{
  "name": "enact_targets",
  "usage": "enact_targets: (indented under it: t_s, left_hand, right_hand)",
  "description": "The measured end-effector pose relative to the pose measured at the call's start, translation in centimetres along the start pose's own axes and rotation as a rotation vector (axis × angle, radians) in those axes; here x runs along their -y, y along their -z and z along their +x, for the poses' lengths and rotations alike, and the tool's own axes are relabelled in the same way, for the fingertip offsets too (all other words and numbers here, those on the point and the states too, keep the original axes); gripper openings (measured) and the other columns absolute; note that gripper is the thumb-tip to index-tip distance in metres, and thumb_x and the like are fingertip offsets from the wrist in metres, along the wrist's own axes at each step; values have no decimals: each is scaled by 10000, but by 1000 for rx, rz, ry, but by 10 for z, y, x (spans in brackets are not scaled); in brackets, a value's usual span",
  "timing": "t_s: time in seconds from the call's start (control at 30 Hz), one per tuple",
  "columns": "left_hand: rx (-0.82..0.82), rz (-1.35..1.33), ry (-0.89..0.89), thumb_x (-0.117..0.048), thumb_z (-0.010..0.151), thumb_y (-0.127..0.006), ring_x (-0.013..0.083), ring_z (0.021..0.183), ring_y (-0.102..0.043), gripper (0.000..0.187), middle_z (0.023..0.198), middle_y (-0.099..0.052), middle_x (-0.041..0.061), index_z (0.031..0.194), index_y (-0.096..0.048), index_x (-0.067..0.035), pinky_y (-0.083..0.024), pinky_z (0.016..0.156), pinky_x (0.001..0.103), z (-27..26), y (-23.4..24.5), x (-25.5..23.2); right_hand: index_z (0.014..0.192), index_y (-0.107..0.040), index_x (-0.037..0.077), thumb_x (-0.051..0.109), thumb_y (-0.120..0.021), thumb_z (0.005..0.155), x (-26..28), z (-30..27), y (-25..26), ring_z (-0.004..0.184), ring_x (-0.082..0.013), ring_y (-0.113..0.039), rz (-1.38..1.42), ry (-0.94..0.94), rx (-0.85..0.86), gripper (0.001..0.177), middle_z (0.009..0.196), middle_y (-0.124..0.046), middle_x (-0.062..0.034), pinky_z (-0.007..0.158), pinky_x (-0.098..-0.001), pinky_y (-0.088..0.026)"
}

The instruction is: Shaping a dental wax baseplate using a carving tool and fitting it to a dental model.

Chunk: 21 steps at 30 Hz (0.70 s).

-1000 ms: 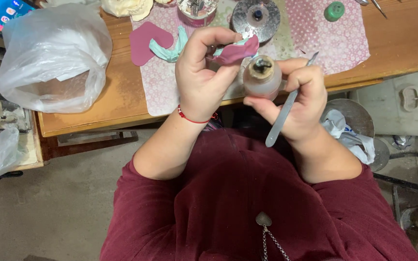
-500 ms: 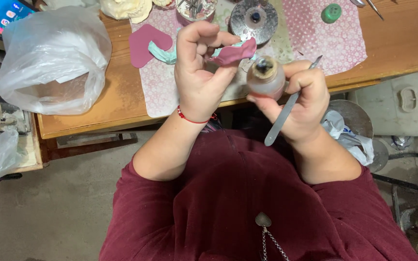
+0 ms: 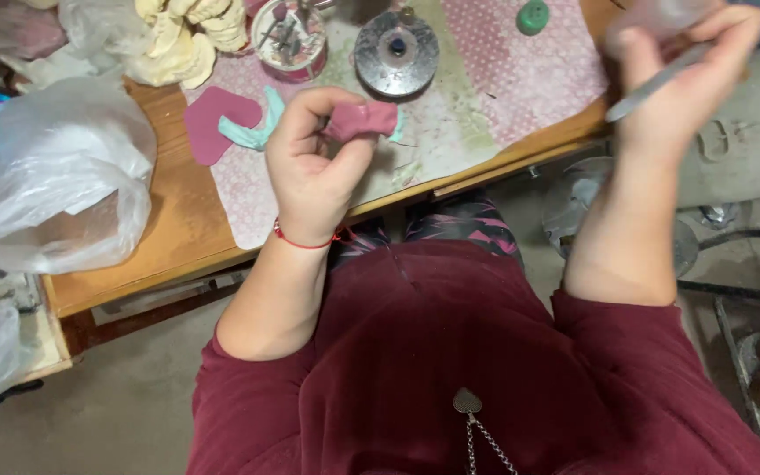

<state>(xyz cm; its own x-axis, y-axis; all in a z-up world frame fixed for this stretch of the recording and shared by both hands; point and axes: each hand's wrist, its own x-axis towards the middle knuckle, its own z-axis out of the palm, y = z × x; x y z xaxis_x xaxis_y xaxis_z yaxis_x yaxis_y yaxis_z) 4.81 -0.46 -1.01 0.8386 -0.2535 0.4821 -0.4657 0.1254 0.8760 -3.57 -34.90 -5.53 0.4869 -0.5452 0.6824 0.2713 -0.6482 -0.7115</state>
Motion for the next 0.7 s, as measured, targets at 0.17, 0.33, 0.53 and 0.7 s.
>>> enact_targets:
  t_s: [0.17, 0.33, 0.53, 0.7]
  left_hand:
    - [135, -259, 98, 144, 890, -623, 230, 975, -778, 275, 1040, -744, 150, 1106, -612, -25, -654, 916, 306, 3, 0, 2]
    - [152, -244, 116, 161, 856, -600, 212, 973, -781, 304, 1038, -763, 149, 1096, -620, -23, -657, 895, 298, 4, 2, 3]
    - [151, 13, 3, 91, 790, -634, 180, 970, -743, 361, 1025, -769, 61, 1099, -673, -91, -586, 901, 300, 4, 6, 10]
    - [163, 116, -89, 88, 776, -669, 224, 990, -701, 330, 1048, -727, 74, 1061, -696, -77, -552, 936, 338, 2, 6, 15]
  right_hand:
    - [1030, -428, 14, -110, -943, 866, -80, 12, 34, 942, -316, -480, -247, 162, 51, 555, 1035, -444, -132, 868, -448, -408]
    - [1103, -567, -36, -122, -896, 920, -107, 9, 32, 926, -316, -598, -95, 98, -8, 386, 1049, -602, -190, 815, -442, -507]
    - [1089, -631, -20, 477, -426, 1086, -45, -31, 9, 820, -317, -594, 157, 96, -307, 538, 1033, -674, -227, 642, -420, -477]
    - [1060, -589, 18, 301, -505, 1137, 76, -41, -55, 684, -269, -526, 453, 218, 116, 305, 851, -524, -164, 656, -371, -409]
